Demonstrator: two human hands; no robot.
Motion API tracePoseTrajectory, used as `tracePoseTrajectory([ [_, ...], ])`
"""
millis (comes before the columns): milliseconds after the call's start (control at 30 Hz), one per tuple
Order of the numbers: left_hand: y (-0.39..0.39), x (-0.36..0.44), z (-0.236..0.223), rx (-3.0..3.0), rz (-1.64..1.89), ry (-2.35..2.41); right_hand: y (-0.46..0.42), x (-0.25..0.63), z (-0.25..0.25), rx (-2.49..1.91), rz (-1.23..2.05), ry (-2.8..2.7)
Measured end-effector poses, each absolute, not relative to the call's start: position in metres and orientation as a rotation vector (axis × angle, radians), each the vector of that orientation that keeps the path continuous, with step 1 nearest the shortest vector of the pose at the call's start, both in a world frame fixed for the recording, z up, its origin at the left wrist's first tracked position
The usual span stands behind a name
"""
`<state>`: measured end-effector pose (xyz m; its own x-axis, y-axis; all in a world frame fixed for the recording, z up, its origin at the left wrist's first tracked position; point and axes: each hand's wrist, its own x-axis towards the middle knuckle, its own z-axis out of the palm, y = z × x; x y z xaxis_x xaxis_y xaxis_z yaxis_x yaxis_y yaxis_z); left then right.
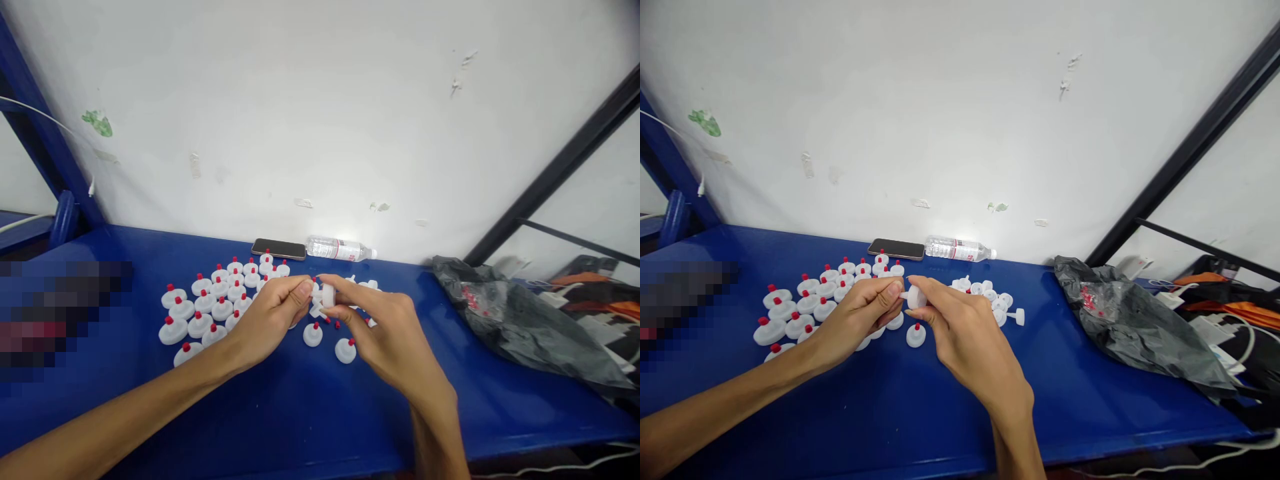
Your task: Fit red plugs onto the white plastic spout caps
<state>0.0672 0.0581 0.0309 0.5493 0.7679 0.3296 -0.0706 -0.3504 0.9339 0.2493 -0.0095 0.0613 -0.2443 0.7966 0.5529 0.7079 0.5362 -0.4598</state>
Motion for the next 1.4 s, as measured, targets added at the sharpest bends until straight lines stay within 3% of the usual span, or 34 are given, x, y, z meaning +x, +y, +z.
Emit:
tracePoseTrajectory([
  [433, 0.061, 0.077, 0.021, 1.732, 1.038, 0.719, -0.006, 0.247, 0.063, -1.252, 0.236, -2.009],
  [667, 0.068, 0.071, 0.034, 2.032, 1.001, 0.815, -0.005, 0.252, 0.064, -1.316, 0.251, -1.987],
  [933, 0.096, 0.055, 0.018, 2.645, 0.923, 1.272, 0.0, 0.271, 0.063, -1.512, -0.143, -1.81],
  [1400, 0.104, 0.052, 0.008, 2.726, 0.74, 1.138, 0.0, 0.28, 0.065, -1.616, -0.077, -1.727],
])
